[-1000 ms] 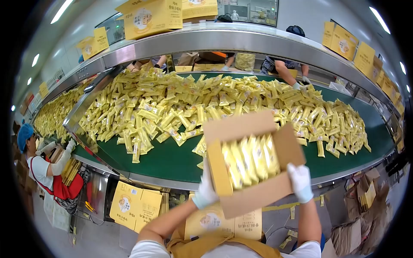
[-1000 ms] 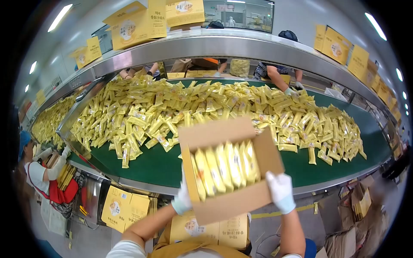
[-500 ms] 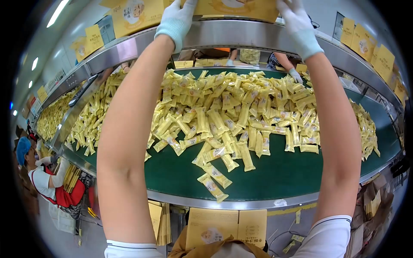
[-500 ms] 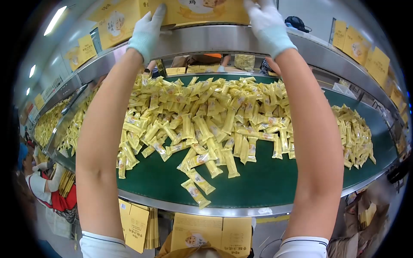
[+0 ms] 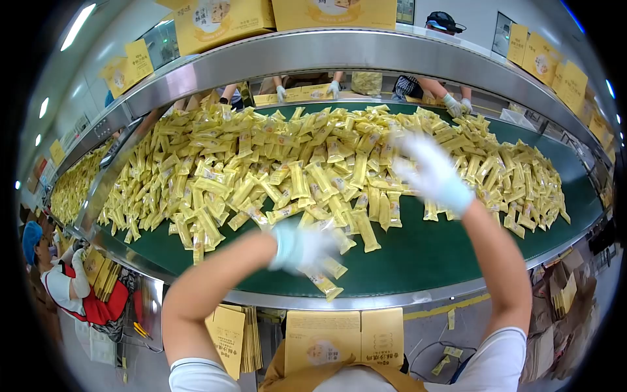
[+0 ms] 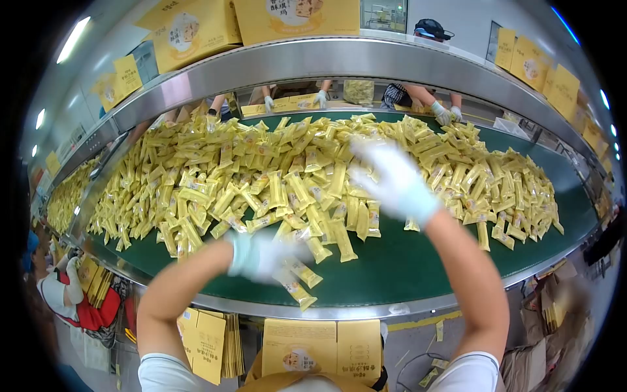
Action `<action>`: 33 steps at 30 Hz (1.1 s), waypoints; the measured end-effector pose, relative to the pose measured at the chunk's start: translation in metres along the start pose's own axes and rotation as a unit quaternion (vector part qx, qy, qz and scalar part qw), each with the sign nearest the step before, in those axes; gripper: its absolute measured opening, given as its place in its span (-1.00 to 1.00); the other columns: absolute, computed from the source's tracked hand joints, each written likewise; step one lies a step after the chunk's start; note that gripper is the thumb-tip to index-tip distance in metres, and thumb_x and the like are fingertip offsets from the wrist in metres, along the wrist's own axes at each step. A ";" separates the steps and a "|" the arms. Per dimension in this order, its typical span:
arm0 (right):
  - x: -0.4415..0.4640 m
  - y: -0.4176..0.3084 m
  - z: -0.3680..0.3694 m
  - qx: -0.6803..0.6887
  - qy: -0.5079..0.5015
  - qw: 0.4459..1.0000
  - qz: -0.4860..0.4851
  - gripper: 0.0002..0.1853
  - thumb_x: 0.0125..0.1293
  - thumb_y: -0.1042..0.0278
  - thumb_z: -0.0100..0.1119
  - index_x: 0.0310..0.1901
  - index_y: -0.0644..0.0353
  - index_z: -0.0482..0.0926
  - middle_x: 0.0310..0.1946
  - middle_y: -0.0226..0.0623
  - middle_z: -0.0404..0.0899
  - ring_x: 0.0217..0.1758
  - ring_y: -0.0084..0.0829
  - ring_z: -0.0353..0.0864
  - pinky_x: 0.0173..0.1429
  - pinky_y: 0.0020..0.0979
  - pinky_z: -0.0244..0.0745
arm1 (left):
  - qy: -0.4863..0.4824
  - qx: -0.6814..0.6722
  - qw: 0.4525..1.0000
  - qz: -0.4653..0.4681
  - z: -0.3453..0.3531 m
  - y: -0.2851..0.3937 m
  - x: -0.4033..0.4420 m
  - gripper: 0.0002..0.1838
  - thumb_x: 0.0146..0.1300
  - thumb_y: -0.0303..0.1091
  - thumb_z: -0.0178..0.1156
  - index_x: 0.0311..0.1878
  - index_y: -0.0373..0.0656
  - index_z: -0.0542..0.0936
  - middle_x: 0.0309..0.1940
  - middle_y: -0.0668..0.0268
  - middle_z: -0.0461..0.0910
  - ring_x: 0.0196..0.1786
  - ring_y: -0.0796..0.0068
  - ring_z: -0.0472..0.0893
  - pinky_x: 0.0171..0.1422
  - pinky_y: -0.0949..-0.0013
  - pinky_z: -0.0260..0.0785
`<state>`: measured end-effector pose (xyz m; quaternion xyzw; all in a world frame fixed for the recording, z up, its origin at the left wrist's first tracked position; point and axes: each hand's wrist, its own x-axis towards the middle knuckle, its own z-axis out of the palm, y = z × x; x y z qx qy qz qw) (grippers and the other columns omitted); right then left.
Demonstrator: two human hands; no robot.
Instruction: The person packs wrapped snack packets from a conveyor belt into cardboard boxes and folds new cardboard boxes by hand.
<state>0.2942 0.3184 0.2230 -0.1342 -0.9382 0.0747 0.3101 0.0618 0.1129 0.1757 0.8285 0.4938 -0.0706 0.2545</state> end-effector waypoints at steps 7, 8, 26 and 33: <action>-0.294 -0.038 0.080 0.173 -0.594 0.744 0.251 -0.26 0.45 -0.33 -0.03 0.20 0.31 0.60 0.21 0.10 0.58 0.32 0.03 0.53 0.42 -0.23 0.37 | -0.245 -0.198 0.917 -0.245 0.263 0.017 -0.072 -0.09 0.29 0.44 0.02 0.19 -0.36 0.58 0.08 -0.24 0.62 0.16 -0.16 0.61 0.30 0.08 0.42; -0.310 -0.052 0.090 0.148 -0.567 0.746 0.317 -0.21 0.38 -0.37 0.01 0.22 0.30 0.58 0.25 0.12 0.55 0.30 0.05 0.55 0.40 -0.20 0.39 | -0.193 -0.207 0.909 -0.307 0.281 0.020 -0.077 -0.05 0.27 0.46 0.04 0.18 -0.41 0.58 0.09 -0.27 0.61 0.19 -0.18 0.60 0.33 0.09 0.41; -0.316 -0.194 0.058 0.307 0.094 0.733 0.599 -0.25 0.41 -0.21 0.13 0.37 0.25 0.28 0.21 -0.05 0.54 0.27 -0.20 0.56 0.39 -0.26 0.37 | 0.503 -0.616 0.570 -0.209 0.311 0.126 -0.064 -0.03 0.38 0.45 -0.07 0.58 -0.16 0.19 0.48 0.06 0.32 0.53 -0.03 0.27 0.64 -0.01 0.04; -0.321 -0.145 0.064 0.244 0.268 0.808 0.465 -0.32 0.54 -0.08 -0.03 0.43 0.33 0.24 0.33 0.09 0.42 0.44 -0.09 0.40 0.50 -0.28 0.24 | 0.245 -0.523 0.798 0.172 0.230 0.191 -0.091 -0.35 0.55 0.07 -0.05 0.28 -0.44 0.49 0.38 -0.19 0.39 0.44 -0.04 0.41 0.62 0.02 0.07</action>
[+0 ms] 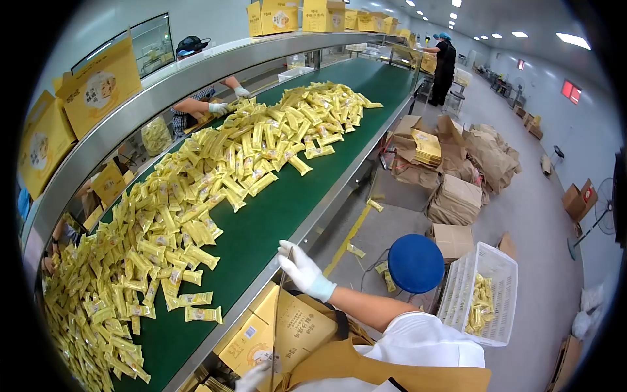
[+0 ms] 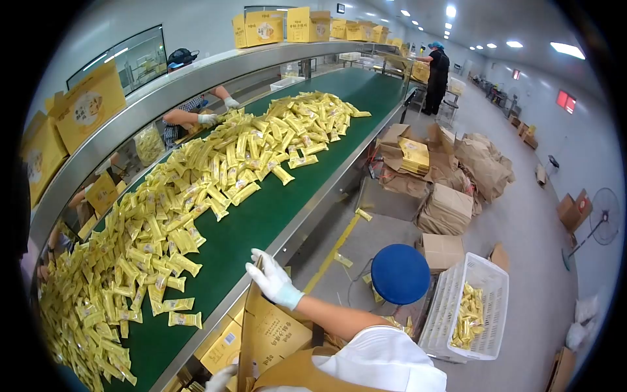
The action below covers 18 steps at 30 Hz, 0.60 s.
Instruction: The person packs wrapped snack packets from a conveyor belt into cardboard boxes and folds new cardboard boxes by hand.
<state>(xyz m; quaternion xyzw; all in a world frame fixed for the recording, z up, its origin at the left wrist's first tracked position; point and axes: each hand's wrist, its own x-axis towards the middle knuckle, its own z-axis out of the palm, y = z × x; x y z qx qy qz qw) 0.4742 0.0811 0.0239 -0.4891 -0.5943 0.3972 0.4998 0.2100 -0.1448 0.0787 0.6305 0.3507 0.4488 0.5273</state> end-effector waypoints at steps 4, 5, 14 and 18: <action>-0.022 0.049 0.020 -0.021 -0.030 0.999 -0.017 -0.30 0.57 0.14 -0.12 0.55 0.39 -0.04 0.50 0.22 0.18 0.59 -0.04 0.19 0.62 -0.24 0.08 | 0.021 0.134 0.985 0.103 0.011 -0.021 -0.003 -0.57 0.46 -0.25 0.07 0.22 -0.38 0.57 0.31 -0.14 0.49 0.40 -0.07 0.47 0.54 -0.01 0.20; -0.022 0.058 0.032 0.027 -0.006 0.999 -0.028 -0.35 0.58 0.25 -0.15 0.55 0.40 -0.04 0.51 0.22 0.16 0.58 -0.08 0.21 0.62 -0.23 0.09 | 0.029 0.129 0.985 0.112 0.009 -0.027 -0.003 -0.60 0.43 -0.33 0.09 0.21 -0.37 0.58 0.29 -0.13 0.52 0.38 -0.07 0.49 0.51 -0.01 0.24; -0.054 0.023 0.052 0.063 -0.012 0.997 0.033 -0.29 0.63 -0.03 -0.33 0.56 0.38 -0.01 0.57 0.10 0.05 0.58 -0.08 0.20 0.54 -0.21 0.25 | -0.010 0.346 0.922 0.176 -0.011 -0.002 0.021 -0.67 0.33 -0.51 0.00 0.02 -0.35 0.69 0.08 -0.04 0.68 0.16 -0.08 0.65 0.30 0.04 0.44; -0.028 -0.011 0.030 -0.121 -0.058 0.991 -0.004 -0.27 0.61 -0.02 -0.28 0.55 0.42 -0.03 0.50 0.20 0.13 0.56 -0.02 0.22 0.57 -0.22 0.15 | 0.030 0.331 0.916 0.226 -0.008 0.000 0.028 -0.64 0.35 -0.41 -0.03 0.01 -0.34 0.70 0.05 -0.05 0.70 0.11 -0.05 0.68 0.24 0.02 0.48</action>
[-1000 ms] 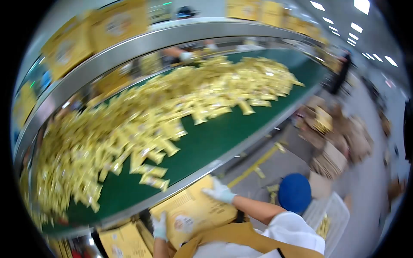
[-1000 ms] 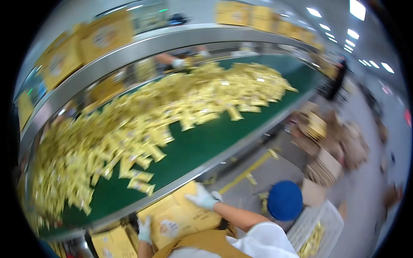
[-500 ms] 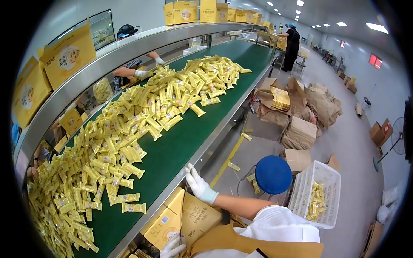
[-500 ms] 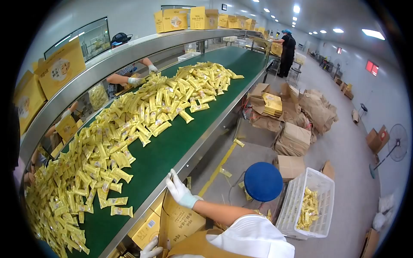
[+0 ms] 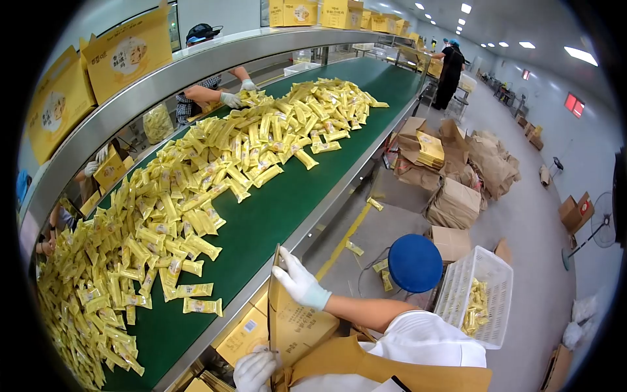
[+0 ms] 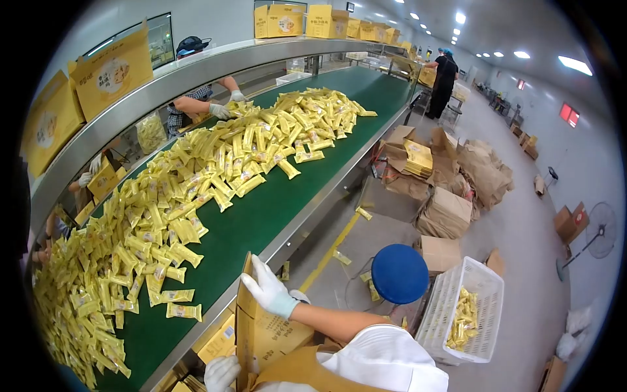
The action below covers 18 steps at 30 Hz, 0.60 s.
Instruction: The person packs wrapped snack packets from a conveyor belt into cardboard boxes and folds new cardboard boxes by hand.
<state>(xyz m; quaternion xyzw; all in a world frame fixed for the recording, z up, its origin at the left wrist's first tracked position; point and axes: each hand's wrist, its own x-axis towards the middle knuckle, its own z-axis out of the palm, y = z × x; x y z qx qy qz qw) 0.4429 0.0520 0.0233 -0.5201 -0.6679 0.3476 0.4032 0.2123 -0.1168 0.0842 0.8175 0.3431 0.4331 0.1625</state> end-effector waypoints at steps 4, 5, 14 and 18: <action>-0.007 0.013 0.007 0.066 -0.036 0.997 0.021 -0.16 0.55 -0.11 -0.10 0.53 0.47 -0.04 0.48 0.28 0.14 0.55 0.05 0.20 0.60 -0.20 0.11 | 0.019 0.014 1.000 0.008 0.007 -0.006 -0.008 -0.58 0.42 -0.30 -0.09 -0.01 -0.36 0.71 0.02 -0.06 0.71 0.08 -0.05 0.70 0.21 0.02 0.49; -0.008 0.017 0.009 0.075 -0.034 0.996 0.026 -0.13 0.55 -0.13 -0.09 0.54 0.47 -0.05 0.48 0.29 0.13 0.54 0.05 0.22 0.59 -0.20 0.13 | 0.018 0.008 1.000 0.012 0.006 -0.006 -0.007 -0.57 0.43 -0.28 -0.10 -0.01 -0.36 0.71 0.02 -0.06 0.71 0.07 -0.05 0.70 0.21 0.02 0.49; 0.002 -0.013 -0.006 0.034 -0.093 0.993 0.071 -0.01 0.49 -0.20 -0.02 0.57 0.44 -0.21 0.51 0.32 0.04 0.51 0.11 0.26 0.55 -0.14 0.17 | 0.025 0.035 0.999 0.019 0.005 -0.003 -0.001 -0.48 0.51 -0.19 -0.20 -0.02 -0.36 0.71 -0.02 -0.08 0.71 0.00 -0.08 0.72 0.13 0.03 0.52; 0.013 -0.059 -0.054 0.027 -0.154 0.975 0.160 -0.21 0.31 0.02 0.15 0.37 0.51 0.21 0.15 0.21 0.52 0.17 0.00 0.60 0.32 -0.20 0.44 | -0.003 0.058 0.996 0.068 0.005 0.000 0.012 -0.50 0.49 -0.21 -0.19 -0.10 -0.34 0.71 -0.03 -0.05 0.72 0.00 -0.06 0.72 0.13 0.02 0.52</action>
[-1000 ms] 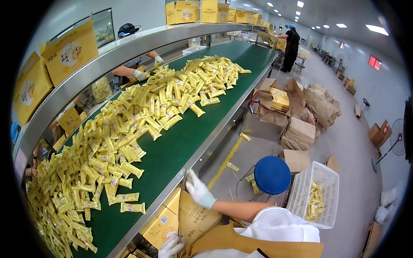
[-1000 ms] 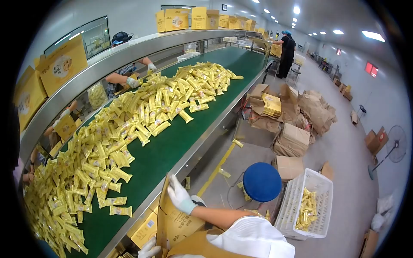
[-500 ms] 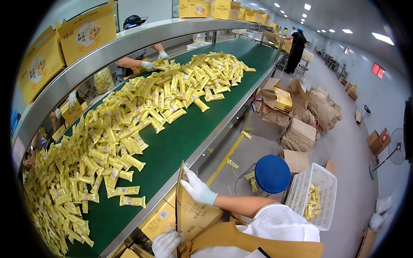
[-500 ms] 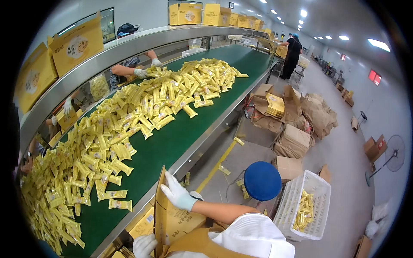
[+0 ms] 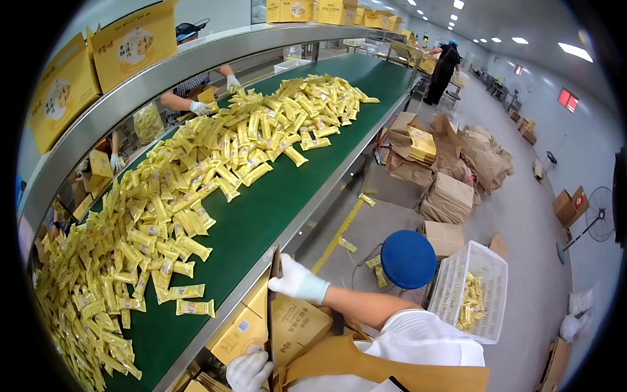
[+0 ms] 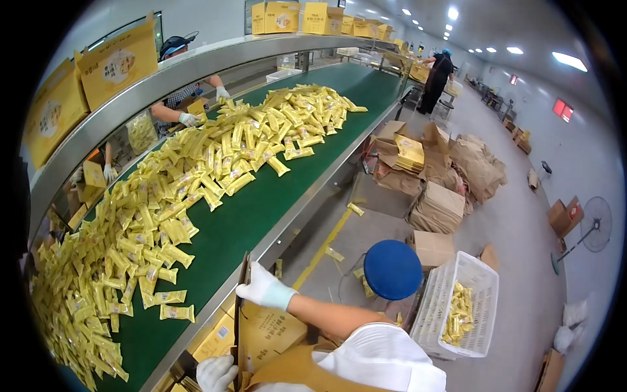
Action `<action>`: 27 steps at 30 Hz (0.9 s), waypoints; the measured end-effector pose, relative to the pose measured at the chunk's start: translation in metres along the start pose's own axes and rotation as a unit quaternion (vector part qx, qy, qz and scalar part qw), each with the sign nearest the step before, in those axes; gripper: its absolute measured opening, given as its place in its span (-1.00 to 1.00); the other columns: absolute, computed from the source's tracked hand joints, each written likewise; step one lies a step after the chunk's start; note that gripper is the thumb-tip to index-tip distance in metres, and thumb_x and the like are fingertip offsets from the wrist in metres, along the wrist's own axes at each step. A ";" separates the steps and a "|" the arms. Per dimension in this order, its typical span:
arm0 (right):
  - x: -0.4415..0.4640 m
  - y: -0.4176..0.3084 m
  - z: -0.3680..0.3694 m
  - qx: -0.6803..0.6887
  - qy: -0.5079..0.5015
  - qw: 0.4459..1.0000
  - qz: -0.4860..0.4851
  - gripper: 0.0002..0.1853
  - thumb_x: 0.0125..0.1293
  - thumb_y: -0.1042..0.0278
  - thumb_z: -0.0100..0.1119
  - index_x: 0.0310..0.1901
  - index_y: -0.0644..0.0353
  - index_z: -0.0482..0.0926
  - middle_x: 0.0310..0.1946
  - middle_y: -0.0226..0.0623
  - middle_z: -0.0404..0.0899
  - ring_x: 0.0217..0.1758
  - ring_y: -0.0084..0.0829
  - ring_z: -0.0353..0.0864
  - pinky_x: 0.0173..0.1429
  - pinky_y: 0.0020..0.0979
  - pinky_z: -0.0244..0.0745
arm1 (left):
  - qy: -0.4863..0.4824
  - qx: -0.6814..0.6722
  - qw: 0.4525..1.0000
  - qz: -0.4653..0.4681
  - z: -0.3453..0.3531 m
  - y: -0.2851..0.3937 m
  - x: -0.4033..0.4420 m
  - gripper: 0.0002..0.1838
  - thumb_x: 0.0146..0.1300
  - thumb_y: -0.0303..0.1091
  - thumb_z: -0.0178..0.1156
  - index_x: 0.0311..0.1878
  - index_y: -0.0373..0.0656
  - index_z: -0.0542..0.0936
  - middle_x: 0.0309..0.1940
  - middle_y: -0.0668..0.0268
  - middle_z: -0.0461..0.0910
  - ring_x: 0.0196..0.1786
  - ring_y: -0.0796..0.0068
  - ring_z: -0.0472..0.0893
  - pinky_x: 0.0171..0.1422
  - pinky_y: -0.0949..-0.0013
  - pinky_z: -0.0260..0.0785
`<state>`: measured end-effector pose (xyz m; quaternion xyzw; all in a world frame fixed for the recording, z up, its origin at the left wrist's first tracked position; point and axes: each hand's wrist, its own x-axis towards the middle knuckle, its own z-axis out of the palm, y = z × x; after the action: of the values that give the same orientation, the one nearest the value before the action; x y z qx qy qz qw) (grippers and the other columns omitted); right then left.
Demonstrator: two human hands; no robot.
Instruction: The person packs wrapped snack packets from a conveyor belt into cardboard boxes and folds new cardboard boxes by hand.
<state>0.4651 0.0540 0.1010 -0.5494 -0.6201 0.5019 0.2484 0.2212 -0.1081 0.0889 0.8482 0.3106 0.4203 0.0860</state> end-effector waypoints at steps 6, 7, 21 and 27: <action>0.015 0.003 -0.002 -0.164 0.002 0.986 -0.035 -0.51 0.20 0.10 0.17 -0.04 0.42 0.46 -0.15 0.23 0.62 -0.01 0.15 0.64 0.12 -0.09 0.52 | -0.110 -0.019 0.988 0.111 -0.003 -0.013 0.010 -0.70 0.28 -0.33 -0.06 -0.27 -0.24 0.66 -0.11 -0.07 0.72 -0.07 -0.03 0.72 0.06 0.01 0.55; 0.016 0.000 -0.003 -0.187 -0.006 0.981 -0.055 -0.53 0.20 0.10 0.16 -0.08 0.40 0.46 -0.17 0.22 0.63 -0.03 0.17 0.64 0.08 -0.07 0.53 | -0.145 -0.043 0.980 0.132 -0.006 -0.018 0.011 -0.73 0.23 -0.35 -0.04 -0.27 -0.23 0.64 -0.14 -0.07 0.72 -0.09 -0.02 0.73 0.05 0.01 0.55; 0.037 -0.041 0.065 -0.462 -0.462 0.720 -0.234 -0.23 0.00 -0.31 0.41 0.01 0.28 0.64 -0.12 0.01 0.71 -0.07 -0.02 0.71 0.06 -0.11 0.59 | -0.368 0.212 0.903 -0.068 0.012 -0.077 0.012 -0.76 0.09 -0.08 0.29 -0.46 -0.03 0.70 -0.38 0.20 0.69 -0.09 0.20 0.68 0.32 0.02 0.31; 0.019 -0.027 0.010 -0.176 -0.389 0.890 -0.161 0.18 -0.02 -0.14 0.59 0.46 0.39 0.12 0.35 0.12 0.29 0.33 -0.01 0.47 0.37 -0.17 0.44 | -0.067 0.357 0.892 -0.270 -0.008 -0.057 0.023 -0.26 0.05 -0.15 0.40 0.33 -0.22 0.47 -0.03 0.06 0.59 0.09 -0.04 0.54 0.33 -0.10 0.27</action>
<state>0.4395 0.0711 0.1165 -0.2372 -0.8252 0.5114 -0.0362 0.1994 -0.0500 0.0863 0.7313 0.6504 0.1840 -0.0913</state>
